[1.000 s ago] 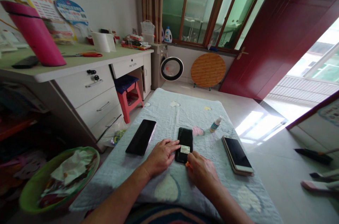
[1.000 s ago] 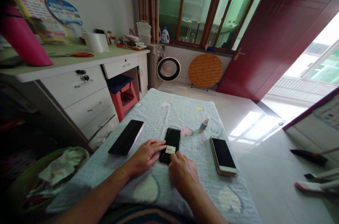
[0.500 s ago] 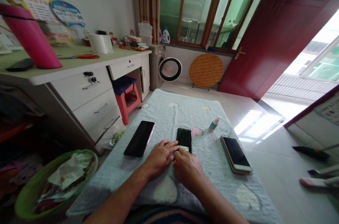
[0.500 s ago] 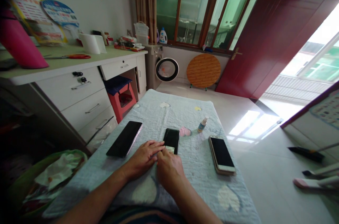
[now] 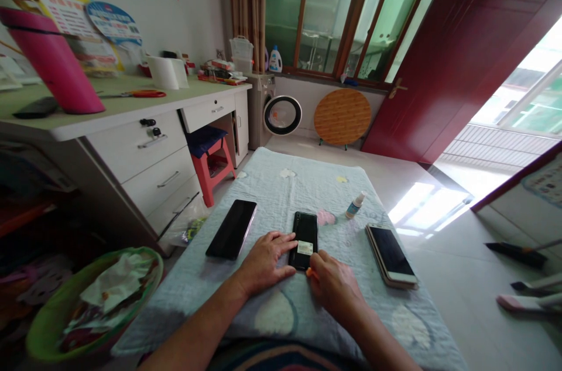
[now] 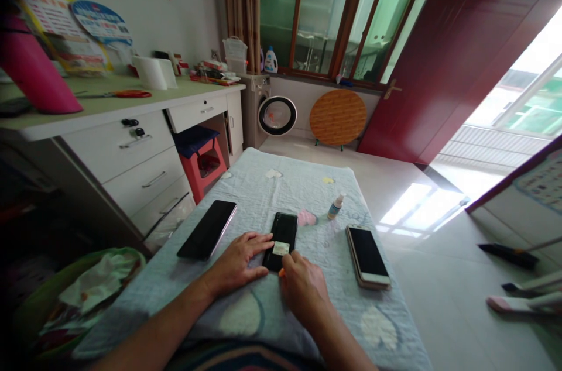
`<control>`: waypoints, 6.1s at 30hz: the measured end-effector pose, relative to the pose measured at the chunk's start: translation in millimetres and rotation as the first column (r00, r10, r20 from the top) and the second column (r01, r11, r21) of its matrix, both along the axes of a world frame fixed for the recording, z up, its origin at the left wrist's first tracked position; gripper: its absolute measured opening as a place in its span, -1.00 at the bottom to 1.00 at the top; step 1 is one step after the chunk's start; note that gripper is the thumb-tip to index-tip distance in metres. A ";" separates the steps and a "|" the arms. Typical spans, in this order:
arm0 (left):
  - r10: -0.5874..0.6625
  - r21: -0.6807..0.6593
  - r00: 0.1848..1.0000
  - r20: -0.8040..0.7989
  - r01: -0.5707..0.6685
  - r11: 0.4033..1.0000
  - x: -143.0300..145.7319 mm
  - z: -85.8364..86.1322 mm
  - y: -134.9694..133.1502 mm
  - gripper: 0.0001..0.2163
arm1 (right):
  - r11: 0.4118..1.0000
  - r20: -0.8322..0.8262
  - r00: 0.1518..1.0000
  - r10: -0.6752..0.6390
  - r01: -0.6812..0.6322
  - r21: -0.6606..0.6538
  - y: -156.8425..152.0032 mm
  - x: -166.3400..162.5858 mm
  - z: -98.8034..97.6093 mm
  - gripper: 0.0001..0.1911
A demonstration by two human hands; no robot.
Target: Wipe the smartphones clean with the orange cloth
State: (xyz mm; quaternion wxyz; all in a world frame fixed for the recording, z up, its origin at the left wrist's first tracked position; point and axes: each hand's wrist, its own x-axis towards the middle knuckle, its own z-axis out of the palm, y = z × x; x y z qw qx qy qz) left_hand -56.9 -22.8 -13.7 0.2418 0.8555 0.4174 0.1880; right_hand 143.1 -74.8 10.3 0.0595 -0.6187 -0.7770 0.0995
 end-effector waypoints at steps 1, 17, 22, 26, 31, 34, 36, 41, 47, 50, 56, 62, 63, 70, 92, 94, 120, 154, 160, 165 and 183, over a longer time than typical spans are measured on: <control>0.003 0.003 1.000 -0.002 -0.003 1.000 0.0 -1.0 0.6 -0.46 | 1.000 0.004 1.000 -0.006 0.006 -0.005 -0.5 3.4 -0.2 -0.89; 0.012 0.042 1.000 0.001 -0.012 0.999 1.2 -4.5 2.2 -0.48 | 0.997 -0.137 0.989 -0.049 0.040 -0.069 8.8 36.5 0.3 -0.89; 0.001 0.043 1.000 0.006 -0.001 0.999 0.2 -6.1 2.0 -0.47 | 0.997 -0.143 0.988 -0.065 0.059 -0.043 27.2 36.2 -4.6 -0.86; -0.007 0.029 1.000 0.007 0.007 1.000 -1.0 -5.2 2.1 -0.47 | 0.990 -0.190 0.976 -0.108 0.123 0.068 53.8 37.2 -10.3 -0.87; -0.024 0.023 0.999 0.025 0.024 0.999 -2.2 -4.9 2.7 -0.44 | 0.918 -0.297 0.886 -0.355 0.390 0.065 96.5 35.9 -9.0 -0.72; -0.017 0.026 0.999 0.030 0.016 1.000 -2.1 -5.7 2.8 -0.42 | 0.895 -0.256 0.867 -0.427 0.446 0.016 115.9 33.0 -7.2 -0.75; -0.016 0.026 0.999 0.029 0.015 1.000 -1.7 -5.6 2.6 -0.41 | 0.897 -0.238 0.872 -0.429 0.441 -0.001 121.4 30.1 -8.0 -0.77; -0.020 0.024 0.999 0.025 0.019 1.000 -1.1 -3.8 2.3 -0.44 | 0.916 -0.249 0.885 -0.393 0.399 -0.026 113.5 25.2 -12.4 -0.74; -0.008 0.022 1.000 0.013 0.008 1.000 -0.6 -5.7 1.9 -0.45 | 0.946 -0.333 0.885 -0.325 0.306 -0.110 90.6 29.3 -13.4 -0.72; -0.004 0.025 1.000 0.012 0.003 1.000 0.0 -6.2 1.7 -0.46 | 0.947 -0.371 0.871 -0.321 0.287 -0.146 75.6 30.1 -14.4 -0.70; 0.013 0.036 1.000 0.022 -0.014 0.999 1.0 -4.1 0.7 -0.47 | 0.938 -0.459 0.820 -0.342 0.271 -0.216 45.4 26.2 -12.9 -0.71; 0.032 0.046 0.999 0.020 -0.033 0.998 2.6 -5.7 -1.6 -0.49 | 0.947 -0.469 0.823 -0.319 0.254 -0.199 18.6 22.3 -10.9 -0.72; 0.033 0.049 0.999 0.020 -0.034 0.998 2.9 -6.1 -1.8 -0.49 | 0.946 -0.471 0.822 -0.320 0.254 -0.200 14.6 21.7 -10.4 -0.73; 0.034 0.058 0.999 0.011 -0.035 0.998 3.6 -4.9 -1.5 -0.50 | 0.935 -0.504 0.796 -0.334 0.212 -0.285 -5.3 18.8 -3.9 -0.74; 0.010 0.059 1.000 0.015 -0.010 0.998 0.6 -4.5 -1.7 -0.51 | 0.995 -0.205 0.978 -0.029 0.047 0.085 66.3 21.0 -6.3 -0.78; 0.006 0.056 1.000 0.025 -0.008 0.998 0.8 -3.7 -1.8 -0.51 | 0.990 -0.176 0.982 -0.071 0.091 0.107 84.6 22.3 -6.0 -0.80; 0.097 0.112 0.985 0.144 -0.114 0.987 1.8 -21.9 -0.4 -0.28 | 0.958 -0.333 0.910 0.247 -0.282 -0.059 28.2 -7.1 14.2 -0.76; -0.066 0.335 0.993 -0.097 0.095 0.937 64.4 -5.9 -65.3 -0.48 | 0.972 -0.176 0.957 0.232 -0.233 0.018 89.9 -6.0 6.4 -0.74; -0.075 0.292 0.993 -0.086 0.097 0.952 66.5 -13.0 -67.2 -0.44 | 0.940 -0.119 0.935 0.335 -0.340 -0.028 87.2 -13.8 5.1 -0.80; -0.062 0.191 0.996 -0.065 0.073 0.979 65.8 -6.4 -66.5 -0.48 | 0.886 -0.141 0.884 0.447 -0.459 -0.069 76.4 -14.9 1.8 -0.85; -0.020 0.375 0.995 -0.094 0.054 0.925 46.1 -9.4 -72.8 -0.61 | 0.887 -0.169 0.885 0.434 -0.453 -0.090 80.6 -16.2 12.6 -0.76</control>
